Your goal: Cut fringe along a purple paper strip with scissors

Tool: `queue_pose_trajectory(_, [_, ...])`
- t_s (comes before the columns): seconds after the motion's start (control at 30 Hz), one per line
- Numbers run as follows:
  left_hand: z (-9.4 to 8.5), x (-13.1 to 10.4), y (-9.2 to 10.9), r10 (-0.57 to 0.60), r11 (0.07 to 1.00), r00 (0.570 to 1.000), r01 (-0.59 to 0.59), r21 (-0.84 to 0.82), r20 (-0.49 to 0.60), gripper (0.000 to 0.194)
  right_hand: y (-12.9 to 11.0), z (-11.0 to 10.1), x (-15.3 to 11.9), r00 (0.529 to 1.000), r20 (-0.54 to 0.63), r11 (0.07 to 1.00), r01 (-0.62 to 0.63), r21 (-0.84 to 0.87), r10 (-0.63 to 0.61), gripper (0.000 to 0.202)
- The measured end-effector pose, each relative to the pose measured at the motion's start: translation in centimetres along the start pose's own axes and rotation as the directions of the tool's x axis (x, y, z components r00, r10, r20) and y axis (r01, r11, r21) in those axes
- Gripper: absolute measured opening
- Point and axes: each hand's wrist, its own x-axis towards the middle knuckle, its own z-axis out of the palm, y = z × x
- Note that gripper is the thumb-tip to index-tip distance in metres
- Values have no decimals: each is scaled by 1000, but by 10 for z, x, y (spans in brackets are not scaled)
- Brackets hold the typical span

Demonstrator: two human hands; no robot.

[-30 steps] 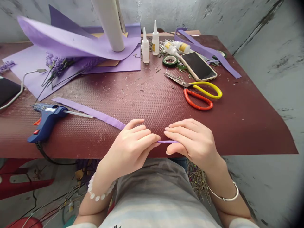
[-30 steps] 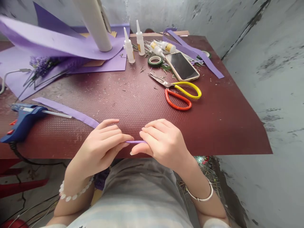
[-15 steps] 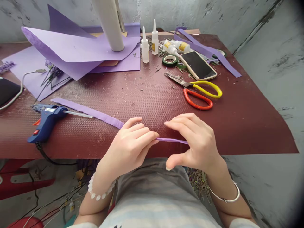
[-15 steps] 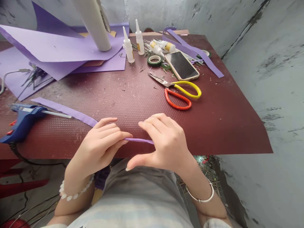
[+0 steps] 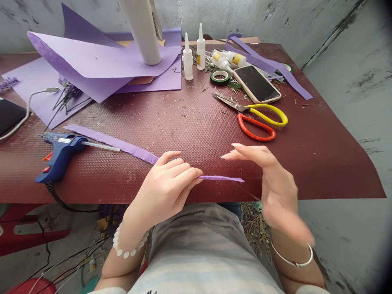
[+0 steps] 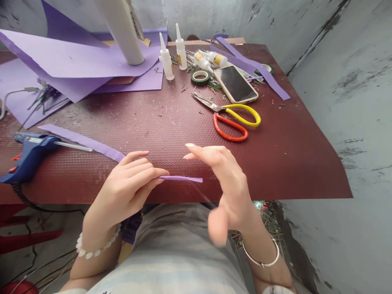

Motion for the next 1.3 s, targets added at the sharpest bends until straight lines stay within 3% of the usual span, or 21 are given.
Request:
queue_pose_trajectory(0.07, [0, 0, 0, 0, 1000, 1000, 0, 2, -5, 21, -2, 3, -1, 984, -144, 988, -83, 127, 101, 33])
queue_pose_trajectory(0.13, [1, -1, 0, 0, 1000, 1000, 0, 2, -7, 20, -2, 4, 1, 950, -248, 953, -116, 278, 188, 15])
queue_pose_trajectory(0.2, [1, -1, 0, 2, 1000, 1000, -2, 2, -7, 20, -2, 2, 5, 938, -233, 884, -130, 449, 256, 18])
queue_pose_trajectory(0.3, [0, 0, 0, 1, 1000, 1000, -1, 4, -10, 20, -2, -4, 9, 939, -88, 789, -227, 571, 333, 41])
queue_pose_trajectory(0.37, [0, 0, 0, -1, 1000, 1000, 1, 5, -12, 20, -2, -5, 8, 939, -43, 803, -268, 533, 342, 64])
queue_pose_trajectory(0.43, [0, 0, 0, -2, 1000, 1000, 2, 4, -13, 20, -2, -4, 4, 943, -121, 868, -230, 441, 311, 74])
queue_pose_trajectory(0.5, [1, 0, 0, -3, 1000, 1000, 3, 3, -14, 20, -1, -1, -1, 922, -260, 932, -208, 298, 289, 64])
queue_pose_trajectory(0.57, [1, -1, 0, -4, 1000, 1000, 4, 2, -17, 20, 2, -1, -3, 903, -321, 953, -237, 187, 287, 33])
queue_pose_trajectory(0.6, [1, -1, 0, -4, 1000, 1000, 4, 1, -19, 20, 4, -1, -4, 913, -294, 955, -244, 167, 284, 17])
queue_pose_trajectory(0.63, [1, 0, 0, -4, 1000, 1000, 4, -1, -21, 20, 5, -3, -3, 933, -229, 955, -242, 169, 277, 17])
queue_pose_trajectory(0.73, [0, 0, 1, -2, 1000, 1000, 2, -9, -21, 22, 8, -6, -1, 976, 92, 962, -211, 171, 198, 66])
queue_pose_trajectory(0.83, [1, 0, 2, 13, 999, 1000, -13, -32, -5, 22, 6, -4, 3, 940, 294, 984, -180, 0, 172, 95])
queue_pose_trajectory(0.93, [2, -1, 2, 28, 999, 1000, -27, -45, 5, 22, 3, 2, 6, 929, 348, 989, -85, -124, 124, 76])
queue_pose_trajectory(1.03, [3, -2, 2, 17, 999, 1000, -17, -32, 12, 23, 2, 8, 8, 927, 376, 985, 68, -161, -3, 52])
queue_pose_trajectory(1.17, [3, -2, 2, 12, 1000, 1000, -12, -26, 13, 23, 5, 12, 8, 925, 328, 940, 270, -208, -193, 55])
queue_pose_trajectory(1.3, [1, 0, 2, 30, 998, 1000, -30, -47, -4, 23, 5, 15, 8, 897, 249, 815, 438, -379, -366, 66])
